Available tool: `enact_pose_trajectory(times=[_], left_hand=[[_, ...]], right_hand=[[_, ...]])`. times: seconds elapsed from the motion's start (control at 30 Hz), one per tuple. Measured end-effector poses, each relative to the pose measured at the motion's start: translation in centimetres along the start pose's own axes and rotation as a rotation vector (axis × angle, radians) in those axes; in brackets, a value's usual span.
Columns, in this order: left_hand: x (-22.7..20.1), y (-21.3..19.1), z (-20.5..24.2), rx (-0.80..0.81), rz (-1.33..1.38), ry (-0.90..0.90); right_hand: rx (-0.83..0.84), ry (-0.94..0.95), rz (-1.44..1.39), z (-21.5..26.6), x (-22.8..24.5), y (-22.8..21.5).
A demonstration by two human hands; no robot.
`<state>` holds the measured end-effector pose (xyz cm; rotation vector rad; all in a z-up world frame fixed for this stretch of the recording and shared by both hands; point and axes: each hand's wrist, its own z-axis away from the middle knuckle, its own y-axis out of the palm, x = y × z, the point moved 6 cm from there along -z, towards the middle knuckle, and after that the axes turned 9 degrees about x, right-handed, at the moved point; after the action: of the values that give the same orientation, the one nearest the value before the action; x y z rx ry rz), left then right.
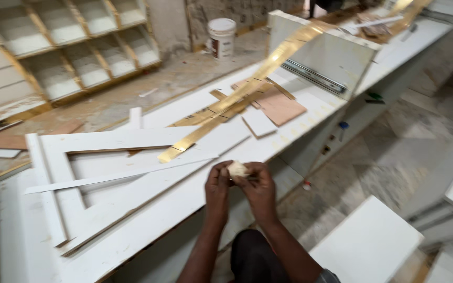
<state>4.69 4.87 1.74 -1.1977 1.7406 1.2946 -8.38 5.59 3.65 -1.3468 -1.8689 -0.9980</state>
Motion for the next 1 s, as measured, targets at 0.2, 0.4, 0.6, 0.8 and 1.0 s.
enact_pose_trajectory(times=[0.2,0.4,0.6,0.8,1.0], left_hand=[[-1.5,-2.0,2.2,0.117,0.029,-0.042],[-3.2,-1.5,3.5,0.180,0.105,-0.117],[-3.6,0.3,3.6,0.194,0.030,-0.204],[-2.0,1.3,2.2,0.250,-0.223,-0.111],[0.0,2.0,-3.5,0.240,-0.288,-0.151]], right_hand=[[0.045,0.065,0.026,1.8,-0.1,1.2],[0.093,0.023,0.196,2.7,3.1,2.4],[0.150,0.178,-0.025,2.0,4.0,2.3],[0.132,0.188,0.033,2.1,2.1,1.7],[0.164,0.090,0.137,-1.2,0.3,-1.7]])
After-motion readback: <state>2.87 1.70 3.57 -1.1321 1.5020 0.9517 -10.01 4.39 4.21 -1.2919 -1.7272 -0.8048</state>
